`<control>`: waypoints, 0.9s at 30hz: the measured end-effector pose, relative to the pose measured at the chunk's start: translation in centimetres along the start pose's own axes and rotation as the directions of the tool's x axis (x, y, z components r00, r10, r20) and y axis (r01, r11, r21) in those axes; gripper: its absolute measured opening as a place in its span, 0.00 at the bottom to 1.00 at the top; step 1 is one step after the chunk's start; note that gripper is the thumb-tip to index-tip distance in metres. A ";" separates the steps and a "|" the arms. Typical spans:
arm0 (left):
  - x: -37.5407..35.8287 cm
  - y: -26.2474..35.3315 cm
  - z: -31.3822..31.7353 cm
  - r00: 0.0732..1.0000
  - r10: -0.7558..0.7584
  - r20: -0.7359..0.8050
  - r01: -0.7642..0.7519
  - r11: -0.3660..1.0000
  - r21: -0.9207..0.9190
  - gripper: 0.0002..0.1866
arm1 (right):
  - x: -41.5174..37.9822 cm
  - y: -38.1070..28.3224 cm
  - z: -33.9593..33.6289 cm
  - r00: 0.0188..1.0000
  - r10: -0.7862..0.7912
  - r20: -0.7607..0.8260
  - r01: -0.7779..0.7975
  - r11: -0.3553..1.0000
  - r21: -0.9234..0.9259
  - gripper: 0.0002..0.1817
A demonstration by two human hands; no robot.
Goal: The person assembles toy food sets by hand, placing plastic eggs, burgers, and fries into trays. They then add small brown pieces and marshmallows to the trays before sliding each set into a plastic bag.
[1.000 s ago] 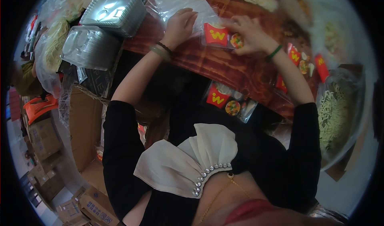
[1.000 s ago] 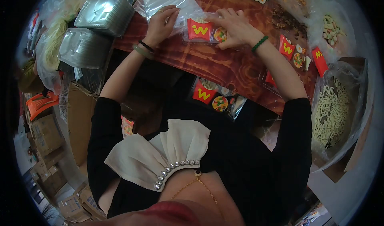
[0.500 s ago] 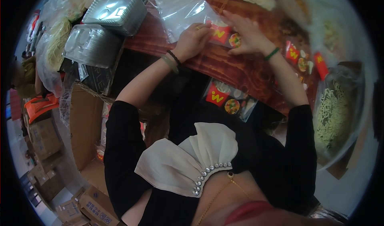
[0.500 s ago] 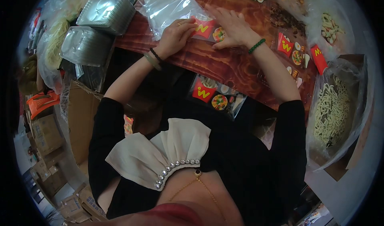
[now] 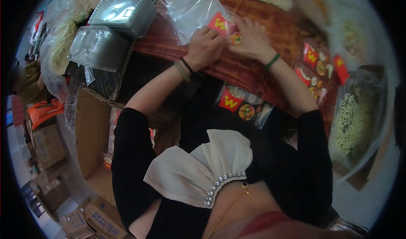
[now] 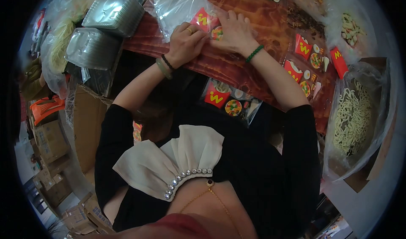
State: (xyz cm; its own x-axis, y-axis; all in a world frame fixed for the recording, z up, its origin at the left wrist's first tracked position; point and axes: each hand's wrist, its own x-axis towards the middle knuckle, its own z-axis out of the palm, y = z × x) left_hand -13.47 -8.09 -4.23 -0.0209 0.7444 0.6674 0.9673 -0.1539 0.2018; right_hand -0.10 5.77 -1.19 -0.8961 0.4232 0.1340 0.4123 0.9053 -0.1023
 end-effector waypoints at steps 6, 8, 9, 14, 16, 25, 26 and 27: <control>1.2 -0.5 1.6 0.992 -0.115 -0.046 0.113 0.993 -0.037 0.19 | -1.3 3.6 -0.3 0.993 -0.112 -0.028 0.113 0.992 0.051 0.56; 0.9 -1.1 2.0 0.991 -0.125 0.047 0.126 0.992 -0.011 0.20 | -2.4 6.5 -2.1 0.931 -0.364 0.030 0.357 0.924 0.138 0.48; 0.7 -1.2 2.2 0.981 -0.129 0.146 0.129 0.992 0.012 0.21 | -3.1 7.2 -2.6 0.927 -0.374 0.037 0.366 0.920 0.138 0.48; 1.8 -0.7 2.7 0.981 -0.023 0.190 0.030 0.999 -0.033 0.18 | -4.6 8.2 -2.9 0.819 -0.573 0.032 0.537 0.785 0.307 0.25; 2.2 0.0 2.8 0.979 0.030 0.200 -0.016 0.998 -0.068 0.18 | -4.5 8.4 -2.5 0.810 -0.587 0.020 0.551 0.771 0.320 0.24; 3.0 4.5 2.5 0.995 0.072 0.072 -0.036 0.911 -0.410 0.16 | -3.3 6.9 0.0 0.978 -0.146 -0.148 0.207 0.734 0.647 0.21; 3.4 5.6 1.5 0.993 0.113 0.039 -0.088 0.910 -0.406 0.16 | -3.1 6.4 -0.4 0.991 -0.073 -0.113 0.132 0.695 0.706 0.20; 3.8 6.4 0.5 0.988 0.156 0.007 -0.140 0.906 -0.399 0.16 | -2.8 6.2 -0.7 0.990 -0.075 -0.119 0.137 0.695 0.706 0.20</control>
State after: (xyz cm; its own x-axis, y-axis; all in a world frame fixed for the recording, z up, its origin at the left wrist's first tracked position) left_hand -7.21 -5.89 -0.77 0.1316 0.7158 0.6858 0.7785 -0.5029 0.3756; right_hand 5.09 10.25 -1.46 -0.8983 0.3557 0.2578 0.0472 0.6616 -0.7484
